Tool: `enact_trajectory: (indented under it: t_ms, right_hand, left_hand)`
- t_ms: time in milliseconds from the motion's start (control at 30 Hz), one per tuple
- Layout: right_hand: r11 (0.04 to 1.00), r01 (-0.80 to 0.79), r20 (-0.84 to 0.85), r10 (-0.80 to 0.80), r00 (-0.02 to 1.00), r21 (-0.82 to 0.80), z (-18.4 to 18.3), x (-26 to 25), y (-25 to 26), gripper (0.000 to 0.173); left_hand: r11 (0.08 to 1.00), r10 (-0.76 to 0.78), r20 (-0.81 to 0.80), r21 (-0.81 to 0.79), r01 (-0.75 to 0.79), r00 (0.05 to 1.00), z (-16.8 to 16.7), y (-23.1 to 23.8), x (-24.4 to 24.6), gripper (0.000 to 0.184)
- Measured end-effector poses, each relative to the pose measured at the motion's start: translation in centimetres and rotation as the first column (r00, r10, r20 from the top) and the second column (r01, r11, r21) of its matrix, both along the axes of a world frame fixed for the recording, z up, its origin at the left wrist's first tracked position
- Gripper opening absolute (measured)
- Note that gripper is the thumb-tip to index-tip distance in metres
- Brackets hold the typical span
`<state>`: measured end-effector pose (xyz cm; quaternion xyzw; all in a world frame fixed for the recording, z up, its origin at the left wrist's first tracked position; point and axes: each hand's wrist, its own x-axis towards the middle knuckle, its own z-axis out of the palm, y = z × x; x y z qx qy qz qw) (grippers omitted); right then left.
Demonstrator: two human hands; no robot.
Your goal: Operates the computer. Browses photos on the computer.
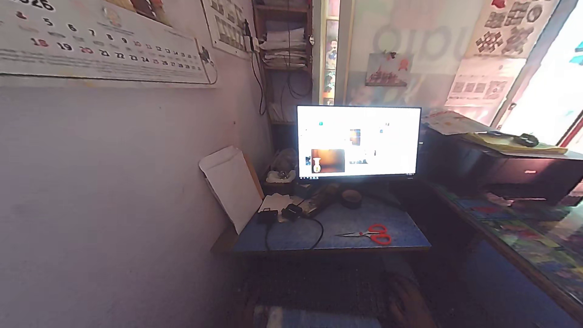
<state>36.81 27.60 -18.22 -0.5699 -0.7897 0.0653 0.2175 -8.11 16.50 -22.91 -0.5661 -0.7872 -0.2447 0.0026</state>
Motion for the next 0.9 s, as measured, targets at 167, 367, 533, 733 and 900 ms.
enact_trajectory:
  t_ms: [167, 367, 533, 733, 900]
  right_hand:
    - [1.0, 0.0, -0.006, 0.0, 1.0, 0.027, -0.1, -0.1, 0.0, 0.047]
    - [1.0, 0.01, 0.006, -0.01, 1.0, 0.017, 0.0, -0.1, -0.2, 0.047]
    - [1.0, 0.016, 0.028, -0.016, 0.999, 0.015, -0.2, -0.1, 0.0, 0.046]
    - [1.0, 0.014, 0.03, -0.014, 0.999, 0.015, -0.1, -0.1, 0.0, 0.046]
    - [1.0, 0.027, 0.027, -0.027, 0.999, -0.002, 0.2, -0.3, -0.3, 0.047]
  left_hand:
    - [1.0, 0.0, 0.0, 0.009, 0.0, 1.0, -0.3, 0.1, -0.2, 0.067]
    - [1.0, -0.01, 0.023, 0.006, 0.01, 1.0, -0.2, -0.1, 0.0, 0.067]
    - [0.998, -0.046, 0.07, 0.042, 0.043, 0.996, 0.4, -0.3, 0.2, 0.061]
    - [0.999, -0.038, 0.065, 0.027, 0.036, 0.997, 0.4, -0.3, 0.2, 0.062]
    - [1.0, -0.013, 0.004, 0.02, 0.013, 1.0, 0.2, -0.3, 0.1, 0.065]
